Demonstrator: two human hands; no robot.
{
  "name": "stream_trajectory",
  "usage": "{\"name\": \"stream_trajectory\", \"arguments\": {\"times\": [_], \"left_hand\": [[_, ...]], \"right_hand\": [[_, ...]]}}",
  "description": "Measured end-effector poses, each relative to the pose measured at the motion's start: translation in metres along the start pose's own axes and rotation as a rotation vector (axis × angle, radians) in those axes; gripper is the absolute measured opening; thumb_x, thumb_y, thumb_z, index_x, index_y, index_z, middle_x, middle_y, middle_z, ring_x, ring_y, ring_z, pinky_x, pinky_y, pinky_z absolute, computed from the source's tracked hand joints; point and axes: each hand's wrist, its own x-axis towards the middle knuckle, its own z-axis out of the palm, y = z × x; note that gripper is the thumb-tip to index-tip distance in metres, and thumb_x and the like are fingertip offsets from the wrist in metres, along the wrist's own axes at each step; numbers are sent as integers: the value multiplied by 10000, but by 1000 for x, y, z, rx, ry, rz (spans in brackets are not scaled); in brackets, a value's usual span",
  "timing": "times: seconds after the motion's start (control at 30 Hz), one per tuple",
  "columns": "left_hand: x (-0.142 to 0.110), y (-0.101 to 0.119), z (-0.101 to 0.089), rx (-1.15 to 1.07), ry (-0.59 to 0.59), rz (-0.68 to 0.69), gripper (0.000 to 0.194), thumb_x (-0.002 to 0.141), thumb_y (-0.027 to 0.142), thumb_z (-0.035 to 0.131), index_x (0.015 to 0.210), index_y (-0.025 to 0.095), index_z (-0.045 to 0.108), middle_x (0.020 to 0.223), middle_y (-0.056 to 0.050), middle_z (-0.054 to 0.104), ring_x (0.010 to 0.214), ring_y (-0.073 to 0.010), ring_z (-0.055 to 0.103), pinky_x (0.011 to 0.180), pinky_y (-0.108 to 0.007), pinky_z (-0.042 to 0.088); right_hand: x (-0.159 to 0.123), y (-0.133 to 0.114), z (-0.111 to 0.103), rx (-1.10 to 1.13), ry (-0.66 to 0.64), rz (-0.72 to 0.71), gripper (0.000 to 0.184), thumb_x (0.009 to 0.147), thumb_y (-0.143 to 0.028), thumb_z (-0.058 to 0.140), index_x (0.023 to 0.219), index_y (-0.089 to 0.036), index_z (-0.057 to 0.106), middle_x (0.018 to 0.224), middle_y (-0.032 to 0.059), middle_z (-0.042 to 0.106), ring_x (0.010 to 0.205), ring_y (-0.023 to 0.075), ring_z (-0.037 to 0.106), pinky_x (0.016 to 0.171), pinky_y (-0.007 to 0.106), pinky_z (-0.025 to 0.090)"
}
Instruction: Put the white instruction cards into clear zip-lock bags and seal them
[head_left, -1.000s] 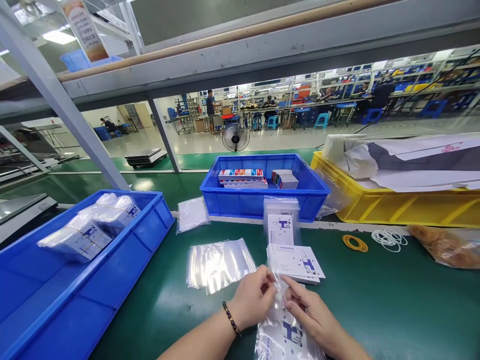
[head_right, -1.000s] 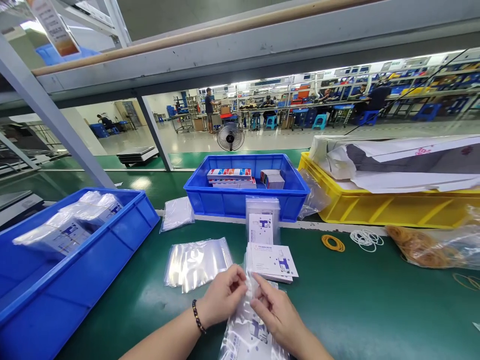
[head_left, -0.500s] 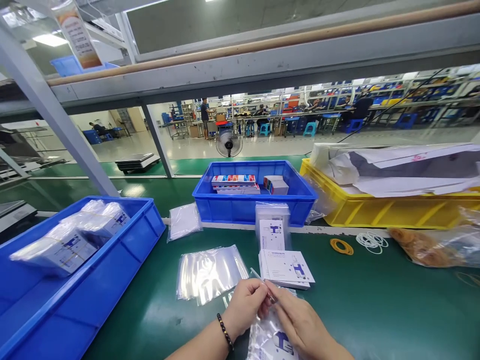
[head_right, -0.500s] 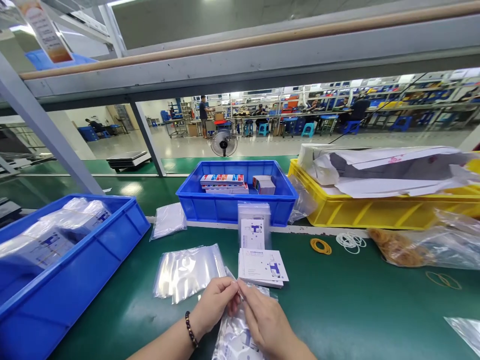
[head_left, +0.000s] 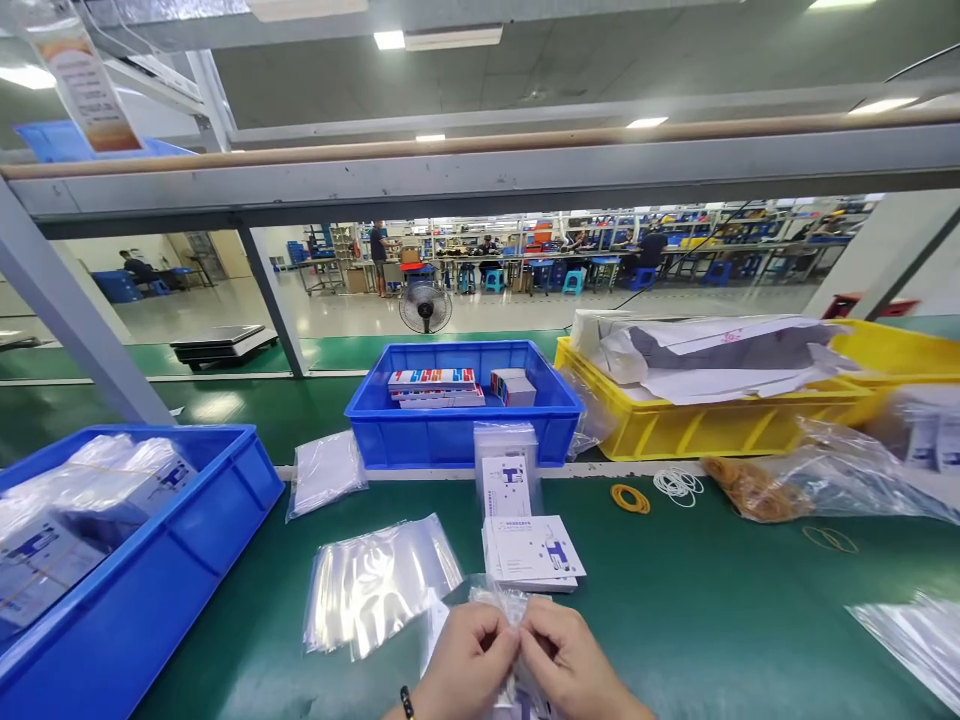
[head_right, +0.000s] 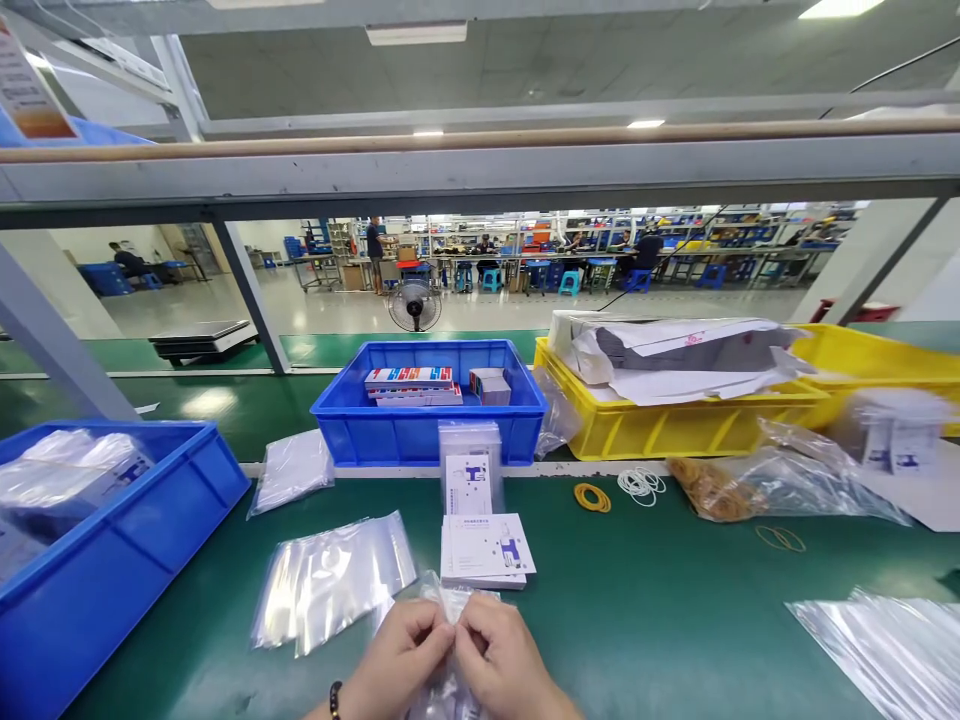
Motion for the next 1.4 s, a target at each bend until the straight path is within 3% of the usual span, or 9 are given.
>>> {"name": "stream_trajectory", "arguments": {"times": [0.23,0.4,0.53,0.7,0.77,0.9,1.07,1.2,1.4], "left_hand": [[0,-4,5,154,80,-57,273,605,248,453,417,195,263,443,42,314,472,-96,317,497,-251,219],[3,-1,-6,-31,151,-116,283,633,337,436,432,199,293,445,51,298,480,-92,292,477,-229,231],[4,2,-16,-167,90,-129,324,689,414,448,466,190,373,446,44,352,467,-94,325,481,-229,293],[-3,9,-31,-13,253,288,256,819,351,400,736,162,552,756,-56,562,753,-172,506,718,-299,403],[-7,12,-36,112,161,458,187,798,272,450,888,169,576,861,-75,595,884,-198,507,818,-332,386],[-8,15,-40,267,-140,284,160,677,161,590,834,187,603,676,-8,598,753,-169,521,738,-282,397],[-4,15,-43,335,-130,79,149,659,170,628,552,169,525,593,26,524,654,-127,469,646,-224,363],[-1,9,-43,237,-183,62,122,691,157,572,577,162,529,596,45,487,605,-99,443,585,-199,334],[1,-1,-37,46,-199,28,80,696,169,557,620,147,570,619,35,509,603,-95,448,565,-192,337]], "right_hand": [[-1,5,1,-170,185,42,277,827,-144,350,566,-201,425,533,-3,451,480,119,437,461,231,317],[-2,-3,-5,-149,197,-220,209,840,-305,453,951,-149,535,703,43,537,592,149,507,515,243,434],[0,-4,-6,-141,145,-288,184,843,-127,388,909,-177,552,686,42,558,574,141,525,517,238,442],[3,3,-16,146,7,-68,227,887,-174,343,767,-202,533,624,11,560,545,124,546,505,222,432],[3,3,-22,228,-75,11,262,896,-233,331,700,-207,503,626,10,550,557,129,540,512,229,428],[5,2,-31,300,-257,72,312,891,-325,321,626,-204,432,592,-3,498,543,124,470,512,236,382],[6,10,-37,324,-391,122,392,818,-457,415,545,-206,287,519,-35,393,493,105,364,467,230,297],[8,24,-41,322,-230,202,333,781,-487,438,598,-209,431,622,3,491,573,142,465,531,256,380],[13,64,-46,88,195,807,547,653,-559,489,1052,-184,481,604,-32,505,529,182,496,532,321,399]]}}
